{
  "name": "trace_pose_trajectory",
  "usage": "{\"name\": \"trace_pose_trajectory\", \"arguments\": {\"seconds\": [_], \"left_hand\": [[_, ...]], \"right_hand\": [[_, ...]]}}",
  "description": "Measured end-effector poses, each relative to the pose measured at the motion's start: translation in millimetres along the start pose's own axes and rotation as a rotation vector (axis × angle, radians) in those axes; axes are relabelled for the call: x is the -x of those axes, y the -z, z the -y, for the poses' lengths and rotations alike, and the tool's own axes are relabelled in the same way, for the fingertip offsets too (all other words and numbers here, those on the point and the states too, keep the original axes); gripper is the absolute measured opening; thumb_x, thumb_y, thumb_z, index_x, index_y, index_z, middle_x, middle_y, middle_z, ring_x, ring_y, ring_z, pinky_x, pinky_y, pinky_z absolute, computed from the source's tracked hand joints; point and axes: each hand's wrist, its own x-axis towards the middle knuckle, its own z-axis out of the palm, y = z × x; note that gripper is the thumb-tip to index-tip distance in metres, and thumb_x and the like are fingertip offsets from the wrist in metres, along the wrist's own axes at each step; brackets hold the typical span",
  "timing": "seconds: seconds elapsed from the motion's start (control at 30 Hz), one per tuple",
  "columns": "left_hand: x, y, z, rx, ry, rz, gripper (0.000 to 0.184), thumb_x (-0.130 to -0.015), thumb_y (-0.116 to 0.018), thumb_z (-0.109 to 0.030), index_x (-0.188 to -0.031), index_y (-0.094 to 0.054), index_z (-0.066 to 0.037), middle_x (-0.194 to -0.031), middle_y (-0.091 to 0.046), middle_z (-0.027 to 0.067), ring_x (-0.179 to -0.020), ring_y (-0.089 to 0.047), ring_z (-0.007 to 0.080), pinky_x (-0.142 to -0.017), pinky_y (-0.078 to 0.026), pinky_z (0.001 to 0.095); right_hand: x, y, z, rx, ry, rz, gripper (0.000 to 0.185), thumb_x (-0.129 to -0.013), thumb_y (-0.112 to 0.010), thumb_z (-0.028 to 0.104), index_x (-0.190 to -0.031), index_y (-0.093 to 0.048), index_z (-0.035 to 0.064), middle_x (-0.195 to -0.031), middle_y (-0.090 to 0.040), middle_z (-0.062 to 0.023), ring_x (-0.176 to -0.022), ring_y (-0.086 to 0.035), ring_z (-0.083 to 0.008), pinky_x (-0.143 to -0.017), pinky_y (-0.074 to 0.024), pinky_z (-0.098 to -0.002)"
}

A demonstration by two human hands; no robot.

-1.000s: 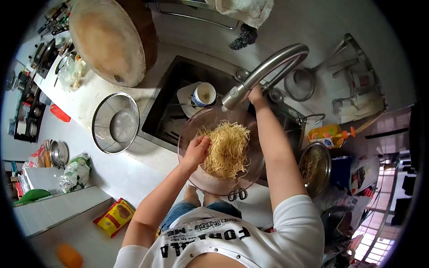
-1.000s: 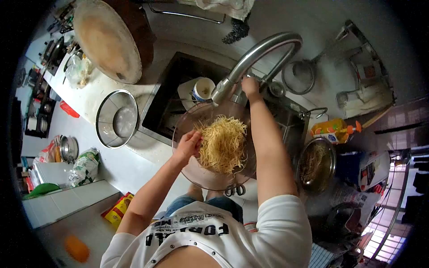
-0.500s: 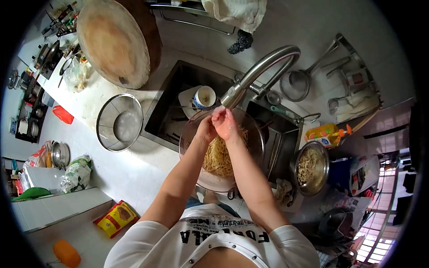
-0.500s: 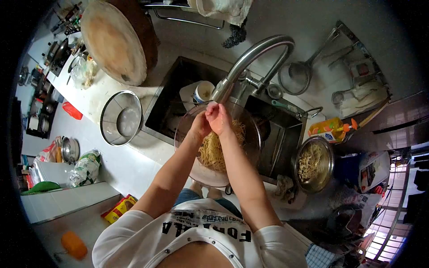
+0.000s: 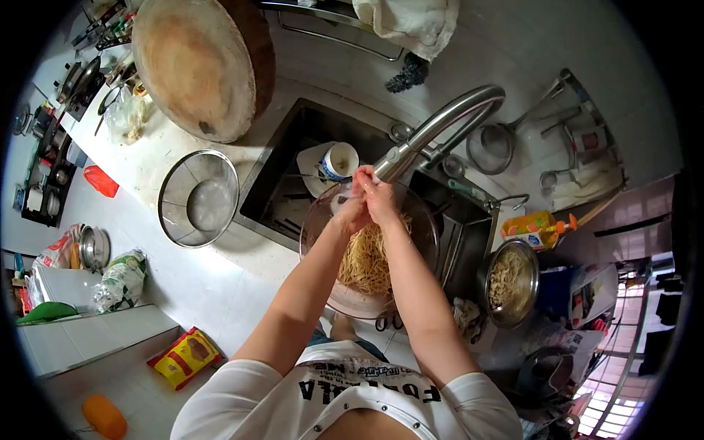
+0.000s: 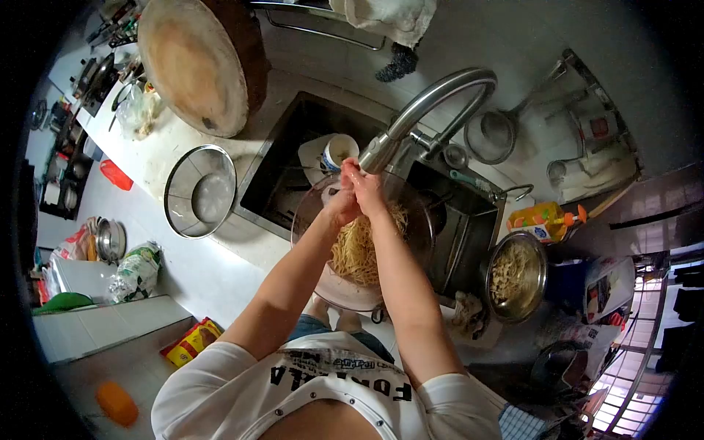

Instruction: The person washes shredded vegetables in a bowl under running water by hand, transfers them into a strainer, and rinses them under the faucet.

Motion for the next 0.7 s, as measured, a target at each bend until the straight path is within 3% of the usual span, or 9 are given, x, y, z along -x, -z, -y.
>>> {"name": "trace_pose_trajectory", "arguments": {"seconds": [0.17, 0.23, 0.3, 0.37, 0.4, 0.43, 0.53, 0.67, 0.7], "left_hand": [[-1, 1, -2, -0.052, 0.030, -0.040, 0.032, -0.086, -0.044, -0.028, -0.115, -0.044, -0.013, -0.109, -0.052, 0.0060, -0.096, -0.053, 0.0172, -0.082, -0.044, 0.0360], [-3, -3, -3, -0.002, 0.054, -0.054, 0.034, -0.087, -0.042, -0.026, -0.116, -0.043, -0.009, -0.108, -0.052, 0.0063, -0.098, -0.052, 0.0179, -0.083, -0.044, 0.0363], [-1, -6, -3, -0.004, 0.018, -0.096, 0.035, -0.086, -0.041, -0.026, -0.115, -0.044, -0.006, -0.107, -0.053, 0.0077, -0.098, -0.052, 0.0194, -0.084, -0.043, 0.0362], [8, -20, -11, 0.209, 0.078, -0.084, 0.034, -0.085, -0.040, -0.025, -0.114, -0.044, -0.007, -0.107, -0.052, 0.0077, -0.095, -0.052, 0.0206, -0.083, -0.043, 0.0356], [18, -39, -20, 0.208, 0.075, -0.086, 0.034, -0.085, -0.040, -0.025, -0.114, -0.044, -0.007, -0.107, -0.052, 0.0077, -0.095, -0.052, 0.0206, -0.083, -0.043, 0.0356], [31, -67, -32, 0.255, -0.104, -0.005, 0.031, -0.085, -0.040, -0.025, -0.111, -0.045, -0.008, -0.105, -0.053, 0.0072, -0.092, -0.052, 0.0207, -0.081, -0.043, 0.0354], [10, -52, -25, 0.364, -0.283, 0.100, 0.028, -0.085, -0.039, -0.025, -0.106, -0.046, -0.008, -0.100, -0.053, 0.0061, -0.088, -0.052, 0.0211, -0.078, -0.044, 0.0347], [-8, -25, -13, 0.266, -0.329, 0.177, 0.037, -0.089, -0.035, -0.034, -0.107, -0.046, -0.004, -0.103, -0.053, 0.0077, -0.089, -0.053, 0.0225, -0.082, -0.042, 0.0347], [-24, -1, -4, 0.269, -0.323, 0.174, 0.037, -0.089, -0.035, -0.034, -0.107, -0.046, -0.004, -0.103, -0.053, 0.0077, -0.089, -0.053, 0.0225, -0.082, -0.042, 0.0347]], "right_hand": [[-5, 1, 17, -0.076, -0.072, -0.035, 0.014, -0.086, -0.050, 0.019, -0.092, -0.052, 0.0063, -0.071, -0.050, -0.0013, -0.062, -0.047, -0.0098, -0.056, -0.0389, -0.0214], [-9, 9, 7, 0.675, 0.120, -0.033, 0.017, -0.087, -0.049, 0.021, -0.093, -0.050, 0.0054, -0.069, -0.048, -0.0008, -0.062, -0.044, -0.0083, -0.054, -0.0360, -0.0195], [-28, 34, -39, 0.471, 0.083, -0.110, 0.015, -0.087, -0.049, 0.023, -0.090, -0.051, 0.0077, -0.068, -0.046, 0.0007, -0.060, -0.042, -0.0079, -0.052, -0.0329, -0.0180], [-21, 10, -13, -0.181, -0.281, -0.123, 0.011, -0.085, -0.052, 0.021, -0.082, -0.050, 0.0115, -0.066, -0.044, 0.0021, -0.057, -0.040, -0.0080, -0.049, -0.0298, -0.0193], [-16, -4, -1, -0.237, -0.148, -0.111, 0.015, -0.084, -0.054, 0.021, -0.074, -0.047, 0.0134, -0.064, -0.042, 0.0033, -0.054, -0.037, -0.0071, -0.046, -0.0270, -0.0203], [-16, -8, 4, -0.239, -0.149, -0.109, 0.015, -0.084, -0.054, 0.021, -0.074, -0.047, 0.0134, -0.064, -0.042, 0.0033, -0.054, -0.037, -0.0071, -0.046, -0.0270, -0.0203], [-19, -11, 7, -0.531, -0.131, 0.110, 0.021, -0.085, -0.053, 0.022, -0.069, -0.044, 0.0128, -0.062, -0.040, 0.0041, -0.052, -0.035, -0.0066, -0.044, -0.0239, -0.0214], [-6, -15, 9, -0.383, -0.110, -0.021, 0.010, -0.083, -0.054, 0.017, -0.077, -0.052, 0.0101, -0.070, -0.053, -0.0010, -0.063, -0.049, -0.0140, -0.056, -0.0375, -0.0242], [7, -25, 23, 0.200, 0.063, -0.099, 0.012, -0.085, -0.050, 0.019, -0.081, -0.055, 0.0088, -0.077, -0.055, -0.0020, -0.072, -0.052, -0.0159, -0.065, -0.0398, -0.0272]]}}
